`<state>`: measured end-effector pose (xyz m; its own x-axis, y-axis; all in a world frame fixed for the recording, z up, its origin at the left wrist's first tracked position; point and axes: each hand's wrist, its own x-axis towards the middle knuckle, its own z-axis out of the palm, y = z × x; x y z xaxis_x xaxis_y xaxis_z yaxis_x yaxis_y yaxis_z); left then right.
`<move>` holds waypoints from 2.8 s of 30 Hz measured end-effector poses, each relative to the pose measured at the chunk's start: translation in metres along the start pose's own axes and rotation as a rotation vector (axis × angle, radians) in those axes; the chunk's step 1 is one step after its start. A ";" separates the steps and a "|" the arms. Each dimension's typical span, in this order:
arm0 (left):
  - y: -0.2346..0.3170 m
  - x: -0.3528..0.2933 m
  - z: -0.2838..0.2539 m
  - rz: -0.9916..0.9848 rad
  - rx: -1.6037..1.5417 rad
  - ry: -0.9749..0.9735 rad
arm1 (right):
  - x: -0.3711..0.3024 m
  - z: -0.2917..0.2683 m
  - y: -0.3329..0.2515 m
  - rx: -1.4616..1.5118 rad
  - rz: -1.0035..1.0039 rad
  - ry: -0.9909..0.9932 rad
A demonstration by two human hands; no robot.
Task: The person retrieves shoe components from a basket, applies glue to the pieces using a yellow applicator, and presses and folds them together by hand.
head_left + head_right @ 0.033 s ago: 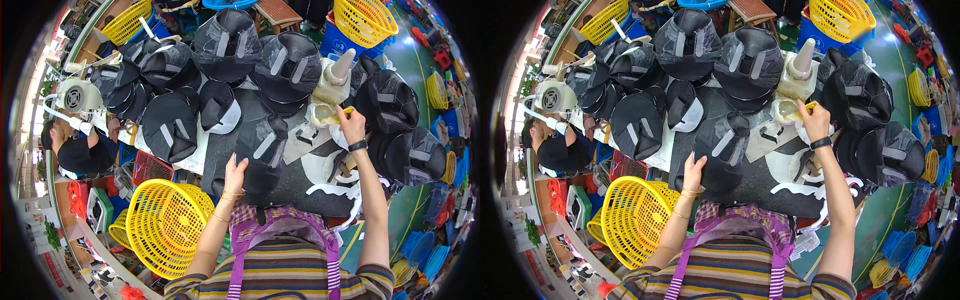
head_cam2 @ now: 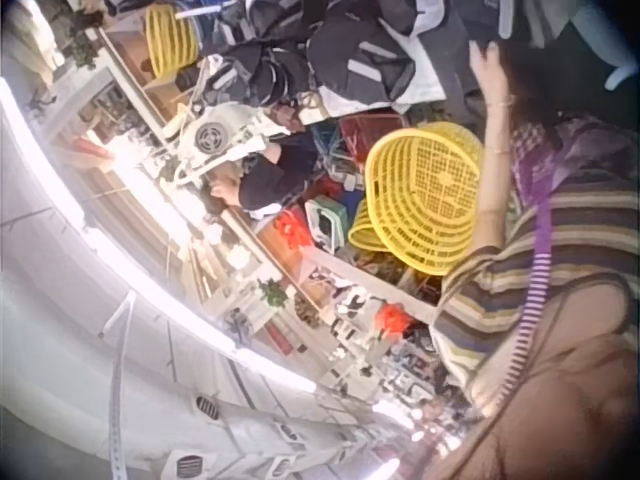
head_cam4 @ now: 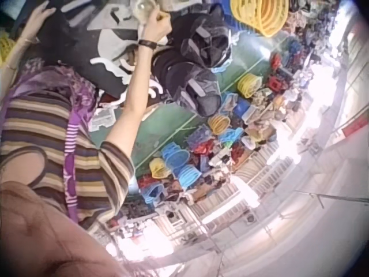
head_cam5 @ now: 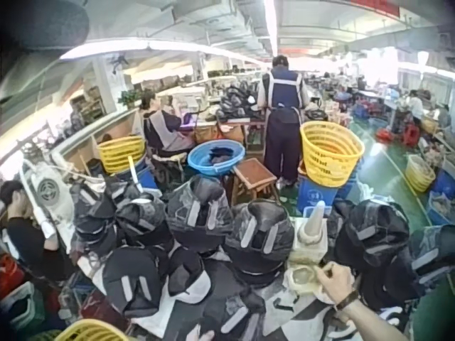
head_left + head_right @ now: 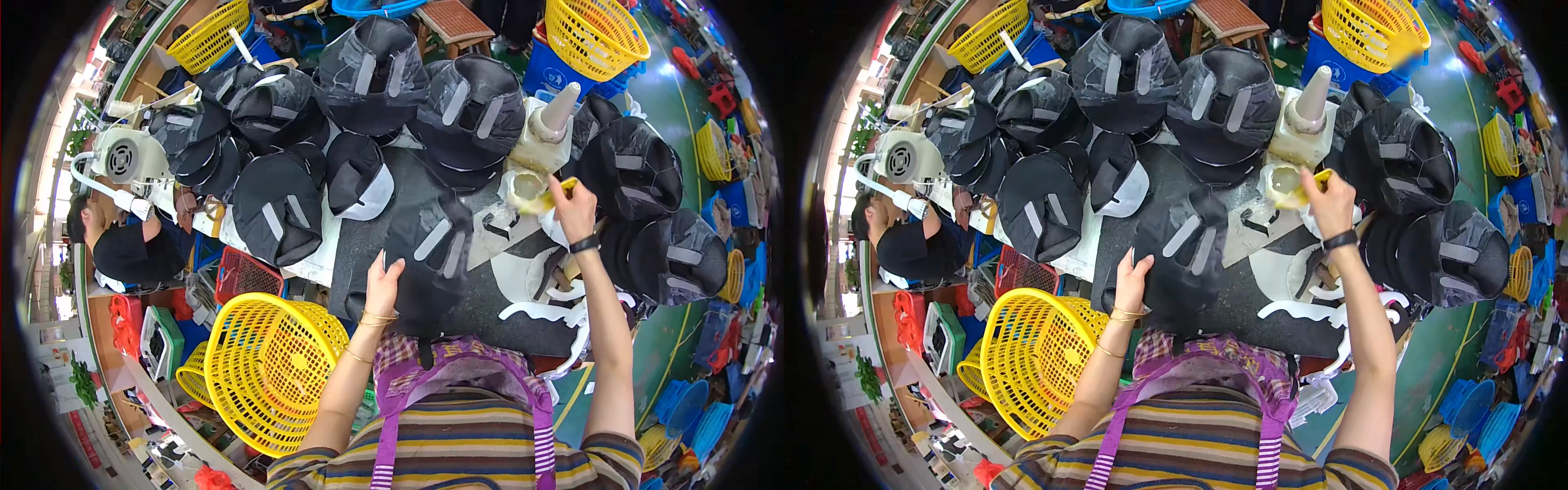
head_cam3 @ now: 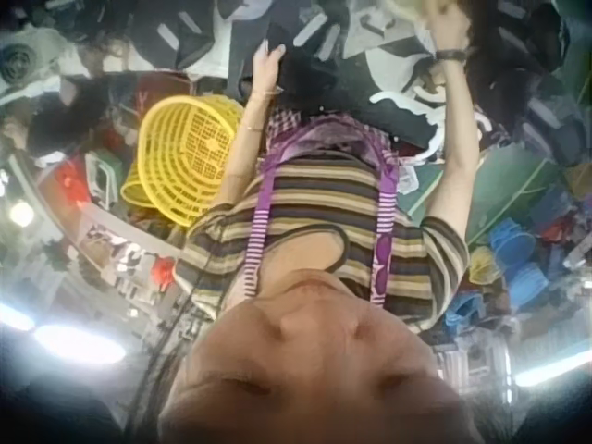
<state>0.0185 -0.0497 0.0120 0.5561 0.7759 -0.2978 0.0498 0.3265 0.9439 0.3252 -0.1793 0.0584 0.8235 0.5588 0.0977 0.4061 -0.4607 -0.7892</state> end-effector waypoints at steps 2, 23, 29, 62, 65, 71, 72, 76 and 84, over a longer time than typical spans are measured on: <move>0.007 -0.004 0.008 -0.065 -0.031 -0.019 | -0.027 -0.002 -0.036 0.323 0.092 -0.142; 0.087 -0.043 0.024 -0.218 -0.120 -0.388 | -0.059 -0.031 -0.121 0.388 -0.718 -0.584; 0.088 -0.044 0.009 -0.235 -0.417 -0.409 | -0.054 -0.062 -0.108 0.308 -0.702 -0.255; 0.110 -0.053 -0.035 -0.317 -0.878 -0.441 | -0.049 -0.017 -0.208 0.235 -0.618 -0.341; 0.113 -0.050 -0.038 -0.323 -0.882 -0.449 | -0.052 -0.003 -0.215 0.246 -0.849 -0.427; 0.105 -0.047 -0.069 -0.431 -1.105 -0.441 | -0.052 0.005 -0.246 0.459 -0.929 -0.480; 0.111 -0.046 -0.066 -0.419 -1.037 -0.450 | -0.048 0.014 -0.248 0.362 -0.977 -0.431; 0.123 -0.035 -0.080 -0.360 -0.841 -0.331 | -0.031 0.023 -0.226 0.125 -0.826 -0.199; 0.278 0.104 -0.167 0.859 -0.554 0.002 | -0.046 0.048 -0.158 0.322 -0.192 -0.240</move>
<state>-0.0486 0.2121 0.2199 0.2218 0.8665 0.4473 -0.7560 -0.1369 0.6401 0.2045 -0.0990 0.1493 0.6141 0.7753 0.1474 0.3673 -0.1155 -0.9229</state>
